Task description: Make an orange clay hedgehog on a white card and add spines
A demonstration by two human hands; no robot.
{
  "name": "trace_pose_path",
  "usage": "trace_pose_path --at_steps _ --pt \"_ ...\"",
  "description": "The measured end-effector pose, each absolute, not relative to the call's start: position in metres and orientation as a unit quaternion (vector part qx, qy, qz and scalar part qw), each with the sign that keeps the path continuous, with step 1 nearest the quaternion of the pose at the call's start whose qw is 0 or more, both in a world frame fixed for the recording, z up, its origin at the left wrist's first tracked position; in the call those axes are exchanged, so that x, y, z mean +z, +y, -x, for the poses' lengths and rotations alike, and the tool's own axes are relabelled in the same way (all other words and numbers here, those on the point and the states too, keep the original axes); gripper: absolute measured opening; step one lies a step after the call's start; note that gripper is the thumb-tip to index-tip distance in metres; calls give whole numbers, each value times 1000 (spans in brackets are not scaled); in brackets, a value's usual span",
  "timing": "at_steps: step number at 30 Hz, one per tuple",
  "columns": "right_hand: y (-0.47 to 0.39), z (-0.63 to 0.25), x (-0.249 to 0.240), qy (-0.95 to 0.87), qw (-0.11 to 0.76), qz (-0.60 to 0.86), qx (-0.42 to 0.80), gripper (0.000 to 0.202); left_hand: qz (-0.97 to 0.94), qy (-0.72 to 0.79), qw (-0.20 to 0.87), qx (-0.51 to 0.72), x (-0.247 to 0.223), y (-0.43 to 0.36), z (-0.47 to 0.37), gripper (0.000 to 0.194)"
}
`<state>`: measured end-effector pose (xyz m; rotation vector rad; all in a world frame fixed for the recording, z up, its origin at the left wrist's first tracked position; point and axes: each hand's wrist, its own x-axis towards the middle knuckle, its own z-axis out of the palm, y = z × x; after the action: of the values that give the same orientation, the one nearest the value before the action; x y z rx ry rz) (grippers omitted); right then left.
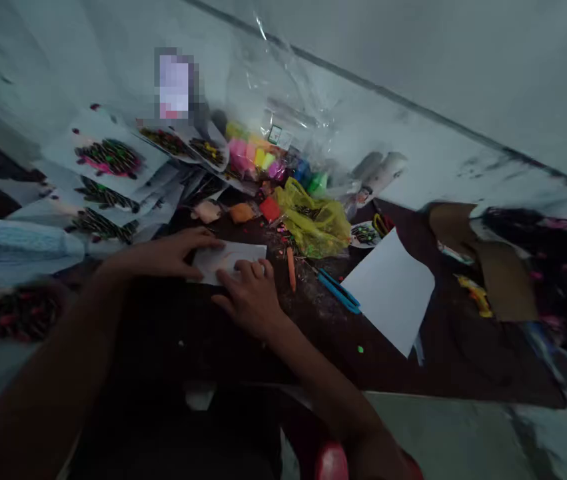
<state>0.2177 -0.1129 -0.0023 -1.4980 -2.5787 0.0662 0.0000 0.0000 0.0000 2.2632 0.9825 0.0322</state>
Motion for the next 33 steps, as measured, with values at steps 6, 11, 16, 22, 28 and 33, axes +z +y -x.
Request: trace_pose_path --at_steps 6,11,16,22,28,33 --pt "-115 -229 -2 -845 122 521 7 34 -876 362 317 28 -2 2 1 71" --pt "-113 -226 -3 -848 113 518 9 33 -876 356 324 41 -7 4 2 70" --pt "-111 -222 -2 -847 96 523 20 36 -876 355 321 53 -9 4 2 69" --pt "-110 -222 -2 -847 100 522 19 37 -876 357 322 43 -6 4 0 70" --pt "-104 -221 -2 -833 123 539 11 42 -877 355 320 51 -6 4 -1 69" --pt "-96 -215 0 -839 98 536 1 43 -878 360 310 52 -9 3 -1 71"
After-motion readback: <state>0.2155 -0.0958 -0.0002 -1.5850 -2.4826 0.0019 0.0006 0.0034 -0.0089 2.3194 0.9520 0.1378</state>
